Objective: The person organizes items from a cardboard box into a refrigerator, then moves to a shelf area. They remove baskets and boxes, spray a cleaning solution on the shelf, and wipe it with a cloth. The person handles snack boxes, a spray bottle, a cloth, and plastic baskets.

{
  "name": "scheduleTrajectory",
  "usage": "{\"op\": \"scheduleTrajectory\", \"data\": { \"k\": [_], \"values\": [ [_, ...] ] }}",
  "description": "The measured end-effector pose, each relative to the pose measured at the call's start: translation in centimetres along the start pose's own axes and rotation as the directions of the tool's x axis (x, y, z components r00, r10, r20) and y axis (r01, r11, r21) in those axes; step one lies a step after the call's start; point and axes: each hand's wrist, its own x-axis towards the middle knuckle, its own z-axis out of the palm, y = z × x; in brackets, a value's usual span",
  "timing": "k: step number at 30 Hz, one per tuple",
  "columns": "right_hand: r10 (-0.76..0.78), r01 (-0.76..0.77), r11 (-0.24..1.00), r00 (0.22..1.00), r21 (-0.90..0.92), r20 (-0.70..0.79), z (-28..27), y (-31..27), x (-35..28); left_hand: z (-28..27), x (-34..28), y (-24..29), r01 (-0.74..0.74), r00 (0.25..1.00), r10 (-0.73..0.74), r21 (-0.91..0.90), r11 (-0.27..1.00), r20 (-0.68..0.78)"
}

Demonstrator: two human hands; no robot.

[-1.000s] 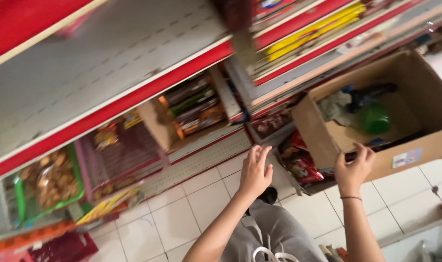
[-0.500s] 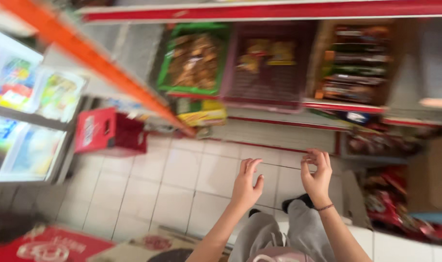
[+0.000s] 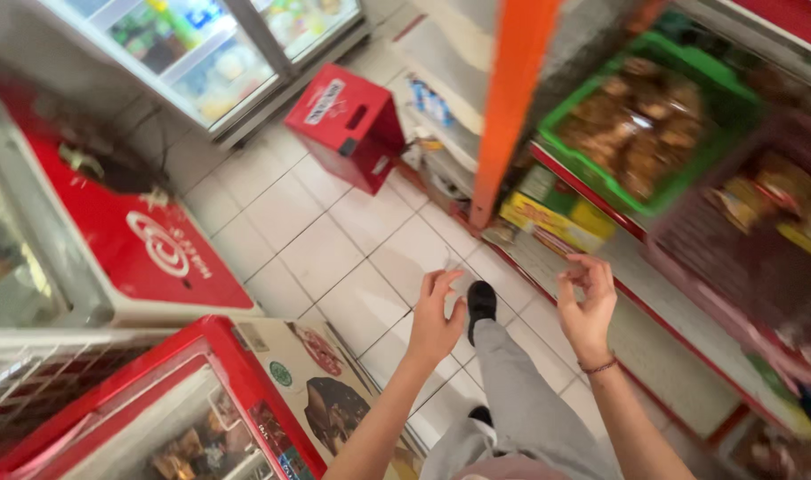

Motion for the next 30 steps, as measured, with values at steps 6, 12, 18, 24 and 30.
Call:
{"op": "scheduleTrajectory", "data": {
  "k": [6,12,18,24,30],
  "values": [
    [0.001,-0.048,0.982,0.969,0.182,0.248,11.8,0.5,10.6,-5.4,8.9,-4.8,0.254,0.954,-0.262,-0.073,0.964,-0.144],
    [-0.077,0.034,0.995,0.847,0.092,0.526,24.2,0.3,21.0,-9.1,17.1,-11.2,0.326,0.865,-0.308,-0.023,0.945,-0.396],
    [-0.179,0.120,0.983,0.779,0.138,0.600,36.4,1.8,28.3,-12.5,22.9,-16.6,0.385,0.754,-0.361,-0.075,0.920,-0.548],
    [-0.024,-0.004,0.999,0.762,0.042,0.647,48.4,6.5,32.1,-18.5,30.0,-24.4,0.424,0.726,-0.408,-0.108,0.899,-0.554],
    [0.133,-0.069,0.989,0.814,-0.133,0.566,60.7,13.0,33.8,-27.6,41.0,-36.4,0.395,0.831,-0.378,-0.045,0.917,-0.409]
  ]
}}
